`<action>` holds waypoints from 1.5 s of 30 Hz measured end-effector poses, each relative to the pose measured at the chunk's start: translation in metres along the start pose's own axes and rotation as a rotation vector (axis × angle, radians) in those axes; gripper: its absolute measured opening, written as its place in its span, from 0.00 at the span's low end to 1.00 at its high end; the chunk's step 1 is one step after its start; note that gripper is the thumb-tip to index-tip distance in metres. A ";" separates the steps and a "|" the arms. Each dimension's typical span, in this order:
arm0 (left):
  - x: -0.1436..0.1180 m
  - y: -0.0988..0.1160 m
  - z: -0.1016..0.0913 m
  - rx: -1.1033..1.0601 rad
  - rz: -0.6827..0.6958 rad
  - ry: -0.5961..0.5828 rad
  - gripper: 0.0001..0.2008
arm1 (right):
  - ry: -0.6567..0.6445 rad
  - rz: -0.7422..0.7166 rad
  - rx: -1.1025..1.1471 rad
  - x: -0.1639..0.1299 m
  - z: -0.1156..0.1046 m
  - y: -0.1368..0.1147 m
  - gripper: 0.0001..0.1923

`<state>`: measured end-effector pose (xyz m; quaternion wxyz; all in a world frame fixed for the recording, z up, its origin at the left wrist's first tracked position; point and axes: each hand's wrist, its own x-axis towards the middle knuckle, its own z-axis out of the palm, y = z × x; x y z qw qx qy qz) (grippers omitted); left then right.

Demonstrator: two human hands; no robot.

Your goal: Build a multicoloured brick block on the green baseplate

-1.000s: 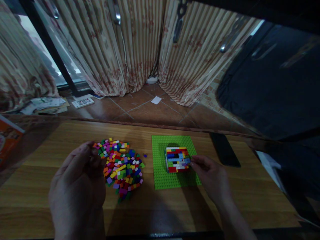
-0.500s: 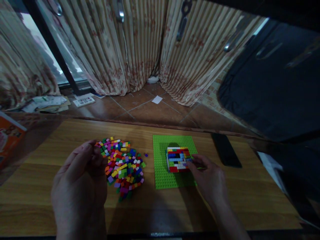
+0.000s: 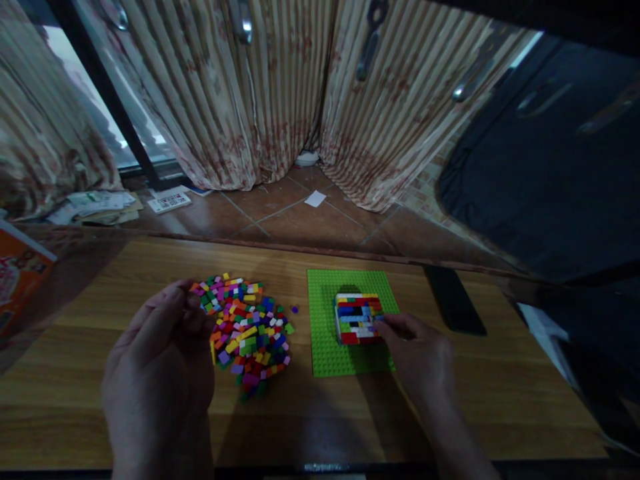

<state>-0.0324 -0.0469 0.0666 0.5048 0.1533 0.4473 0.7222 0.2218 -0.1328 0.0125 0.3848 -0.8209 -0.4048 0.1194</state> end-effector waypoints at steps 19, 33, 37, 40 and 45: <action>0.002 0.003 -0.006 -0.014 0.047 -0.003 0.04 | 0.058 -0.083 -0.070 0.003 -0.013 0.004 0.19; 0.007 0.009 -0.021 -0.031 0.085 -0.023 0.07 | -0.270 -0.653 0.147 -0.052 0.049 -0.045 0.06; 0.009 0.015 -0.023 -0.057 0.090 0.009 0.07 | -0.322 -0.634 0.138 -0.055 0.060 -0.047 0.07; 0.010 0.020 -0.025 -0.090 0.104 0.064 0.07 | -0.340 -0.617 0.134 -0.056 0.065 -0.047 0.08; 0.012 0.025 -0.029 -0.147 0.118 0.144 0.06 | -0.360 -0.598 0.135 -0.058 0.072 -0.048 0.08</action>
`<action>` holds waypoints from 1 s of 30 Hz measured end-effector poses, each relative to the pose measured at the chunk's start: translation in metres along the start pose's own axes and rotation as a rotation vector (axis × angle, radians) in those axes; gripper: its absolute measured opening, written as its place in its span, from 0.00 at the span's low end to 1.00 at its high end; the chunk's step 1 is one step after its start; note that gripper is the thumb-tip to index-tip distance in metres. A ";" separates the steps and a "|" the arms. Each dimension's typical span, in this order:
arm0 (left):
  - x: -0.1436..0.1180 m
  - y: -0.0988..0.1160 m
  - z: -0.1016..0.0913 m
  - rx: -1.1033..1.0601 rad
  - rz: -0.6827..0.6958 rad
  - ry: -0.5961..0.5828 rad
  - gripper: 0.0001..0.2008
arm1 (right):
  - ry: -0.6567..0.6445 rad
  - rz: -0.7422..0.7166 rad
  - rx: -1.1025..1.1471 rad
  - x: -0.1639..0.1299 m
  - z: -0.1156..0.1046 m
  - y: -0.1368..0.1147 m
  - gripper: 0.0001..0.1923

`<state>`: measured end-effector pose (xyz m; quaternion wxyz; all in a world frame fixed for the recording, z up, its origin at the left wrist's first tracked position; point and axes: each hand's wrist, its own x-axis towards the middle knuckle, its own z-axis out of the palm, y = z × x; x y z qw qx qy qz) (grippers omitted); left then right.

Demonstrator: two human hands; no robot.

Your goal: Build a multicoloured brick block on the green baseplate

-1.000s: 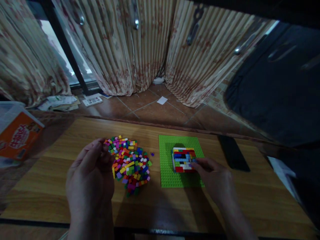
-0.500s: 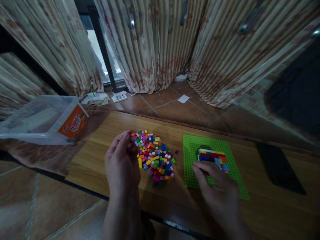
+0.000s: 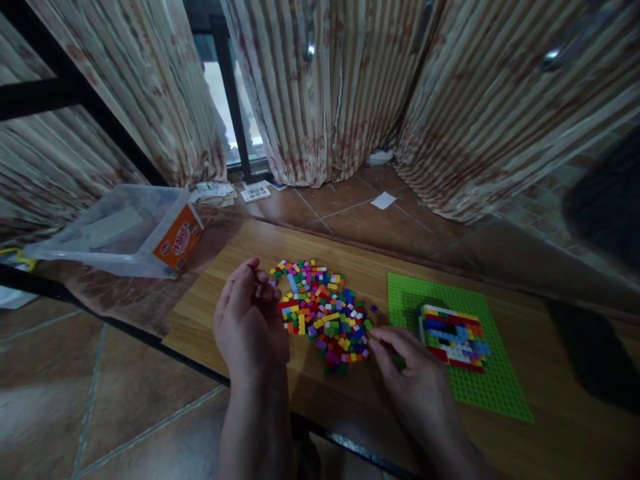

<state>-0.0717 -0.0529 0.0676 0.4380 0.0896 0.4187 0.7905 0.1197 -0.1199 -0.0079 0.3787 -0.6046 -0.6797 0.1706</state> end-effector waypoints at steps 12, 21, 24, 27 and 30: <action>0.008 0.005 -0.005 -0.057 -0.023 0.049 0.10 | 0.003 0.057 -0.025 0.014 0.005 -0.005 0.11; 0.014 0.008 -0.005 -0.078 -0.057 0.078 0.08 | -0.101 0.071 -0.100 0.033 0.007 -0.003 0.11; 0.015 0.008 -0.005 -0.063 -0.049 0.078 0.08 | -0.150 0.063 -0.110 0.035 0.008 0.000 0.11; 0.015 0.009 -0.004 -0.032 -0.055 0.057 0.07 | -0.173 0.042 -0.107 0.038 0.011 -0.002 0.11; 0.014 0.011 -0.001 -0.014 -0.055 0.070 0.07 | -0.162 0.048 -0.093 0.041 0.013 -0.004 0.10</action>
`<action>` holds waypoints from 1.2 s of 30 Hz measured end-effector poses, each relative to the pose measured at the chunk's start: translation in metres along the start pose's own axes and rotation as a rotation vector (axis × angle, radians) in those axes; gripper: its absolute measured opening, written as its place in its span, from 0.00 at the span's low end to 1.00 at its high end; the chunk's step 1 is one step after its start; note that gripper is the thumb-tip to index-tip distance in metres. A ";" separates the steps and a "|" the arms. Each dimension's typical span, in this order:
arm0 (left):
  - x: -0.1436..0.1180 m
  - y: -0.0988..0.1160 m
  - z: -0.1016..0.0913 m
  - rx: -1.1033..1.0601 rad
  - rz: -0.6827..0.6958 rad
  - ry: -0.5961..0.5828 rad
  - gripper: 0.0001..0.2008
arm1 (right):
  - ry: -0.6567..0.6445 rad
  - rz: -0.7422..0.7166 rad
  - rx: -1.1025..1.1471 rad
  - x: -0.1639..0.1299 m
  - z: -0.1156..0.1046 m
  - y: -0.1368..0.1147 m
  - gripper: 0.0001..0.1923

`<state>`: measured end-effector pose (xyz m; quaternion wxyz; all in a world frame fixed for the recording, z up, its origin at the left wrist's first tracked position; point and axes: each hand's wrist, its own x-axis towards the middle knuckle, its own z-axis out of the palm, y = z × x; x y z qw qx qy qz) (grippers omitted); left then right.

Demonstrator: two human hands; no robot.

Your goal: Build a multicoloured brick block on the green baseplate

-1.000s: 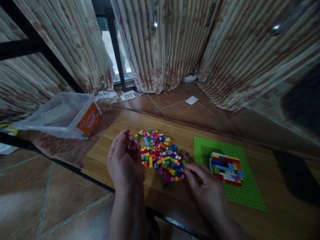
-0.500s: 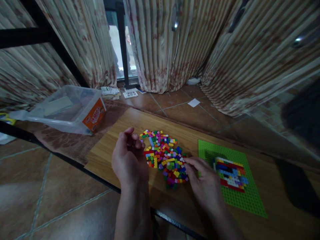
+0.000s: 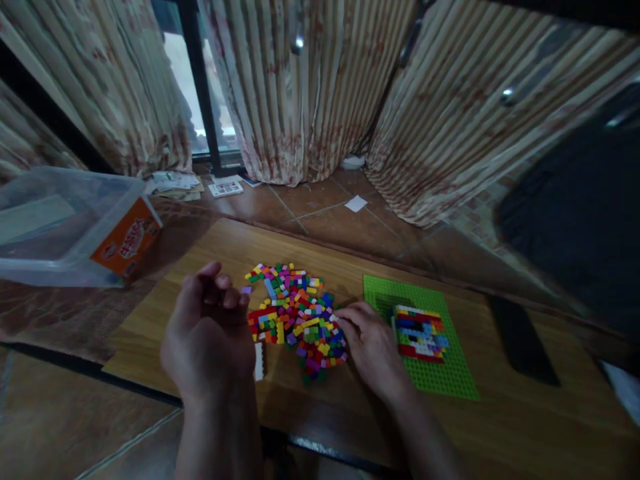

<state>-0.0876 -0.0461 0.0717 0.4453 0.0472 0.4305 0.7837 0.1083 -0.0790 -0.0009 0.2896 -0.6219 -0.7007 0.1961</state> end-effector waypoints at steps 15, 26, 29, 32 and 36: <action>-0.008 -0.008 0.007 0.022 -0.007 -0.059 0.09 | 0.040 -0.050 0.062 -0.003 -0.001 0.009 0.11; -0.009 -0.012 0.007 0.033 -0.023 -0.042 0.09 | -0.034 -0.029 0.065 -0.005 -0.002 0.008 0.10; -0.009 -0.012 0.008 0.019 -0.030 -0.033 0.09 | -0.009 -0.033 0.103 -0.006 -0.005 0.005 0.10; -0.010 -0.012 0.010 -0.006 -0.040 -0.024 0.09 | 0.053 0.013 0.199 -0.012 -0.013 0.001 0.09; -0.011 -0.012 0.011 -0.003 -0.039 -0.036 0.06 | 0.185 0.199 0.387 -0.024 -0.030 0.003 0.06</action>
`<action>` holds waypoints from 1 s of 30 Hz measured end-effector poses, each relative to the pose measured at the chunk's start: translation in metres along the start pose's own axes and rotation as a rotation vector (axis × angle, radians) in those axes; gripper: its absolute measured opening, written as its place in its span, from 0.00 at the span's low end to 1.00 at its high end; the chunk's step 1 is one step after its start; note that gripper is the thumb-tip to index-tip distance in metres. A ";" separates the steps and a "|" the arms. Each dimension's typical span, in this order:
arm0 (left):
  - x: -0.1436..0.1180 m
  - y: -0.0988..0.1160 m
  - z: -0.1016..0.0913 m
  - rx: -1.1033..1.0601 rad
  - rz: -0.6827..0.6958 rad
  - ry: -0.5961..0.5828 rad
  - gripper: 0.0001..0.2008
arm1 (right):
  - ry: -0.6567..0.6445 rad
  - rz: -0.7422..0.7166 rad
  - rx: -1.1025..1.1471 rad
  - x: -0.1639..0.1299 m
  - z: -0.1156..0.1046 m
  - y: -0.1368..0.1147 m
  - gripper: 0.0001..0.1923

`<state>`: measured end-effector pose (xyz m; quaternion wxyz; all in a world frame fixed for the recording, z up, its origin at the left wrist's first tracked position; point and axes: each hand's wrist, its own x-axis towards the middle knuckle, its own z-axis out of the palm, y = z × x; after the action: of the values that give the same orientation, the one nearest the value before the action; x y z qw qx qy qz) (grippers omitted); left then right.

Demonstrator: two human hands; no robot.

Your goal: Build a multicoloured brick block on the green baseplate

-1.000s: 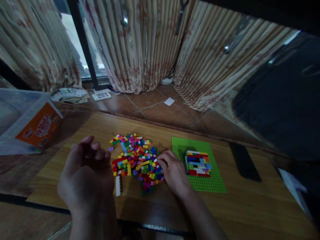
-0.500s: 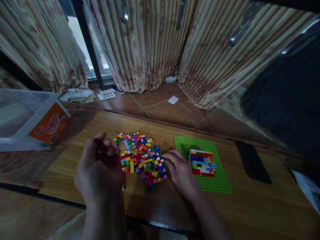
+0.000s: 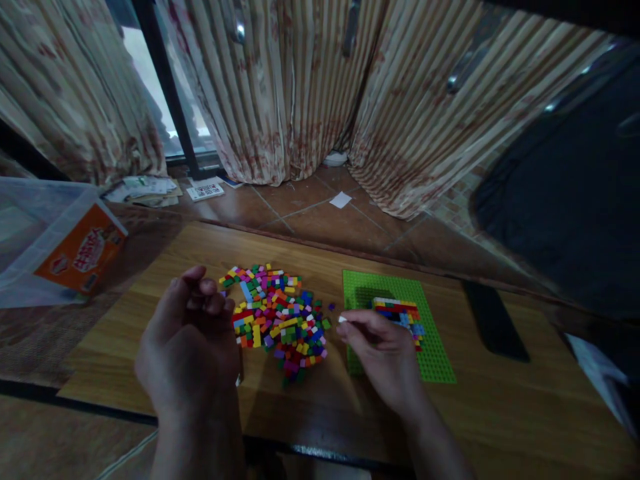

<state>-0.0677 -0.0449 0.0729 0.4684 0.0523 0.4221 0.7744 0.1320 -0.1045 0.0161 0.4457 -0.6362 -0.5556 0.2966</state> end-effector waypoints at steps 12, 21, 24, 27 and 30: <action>-0.002 -0.010 0.000 0.058 -0.005 -0.067 0.04 | 0.164 -0.037 -0.205 0.005 -0.075 0.037 0.09; -0.003 -0.013 0.002 0.081 -0.012 -0.066 0.05 | 0.087 -0.161 -0.458 0.011 -0.067 0.036 0.10; -0.003 -0.013 0.002 0.087 -0.021 -0.091 0.05 | 0.093 -0.170 -0.483 0.012 -0.065 0.036 0.11; -0.002 -0.013 0.000 0.091 -0.024 -0.128 0.05 | 0.095 -0.154 -0.483 0.013 -0.064 0.035 0.11; -0.002 -0.013 0.000 0.091 -0.019 -0.126 0.04 | 0.105 -0.134 -0.463 0.014 -0.063 0.035 0.11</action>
<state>-0.0580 -0.0438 0.0644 0.4985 0.1180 0.4270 0.7451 0.2058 -0.1055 0.0133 0.3349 -0.6976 -0.6259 0.0974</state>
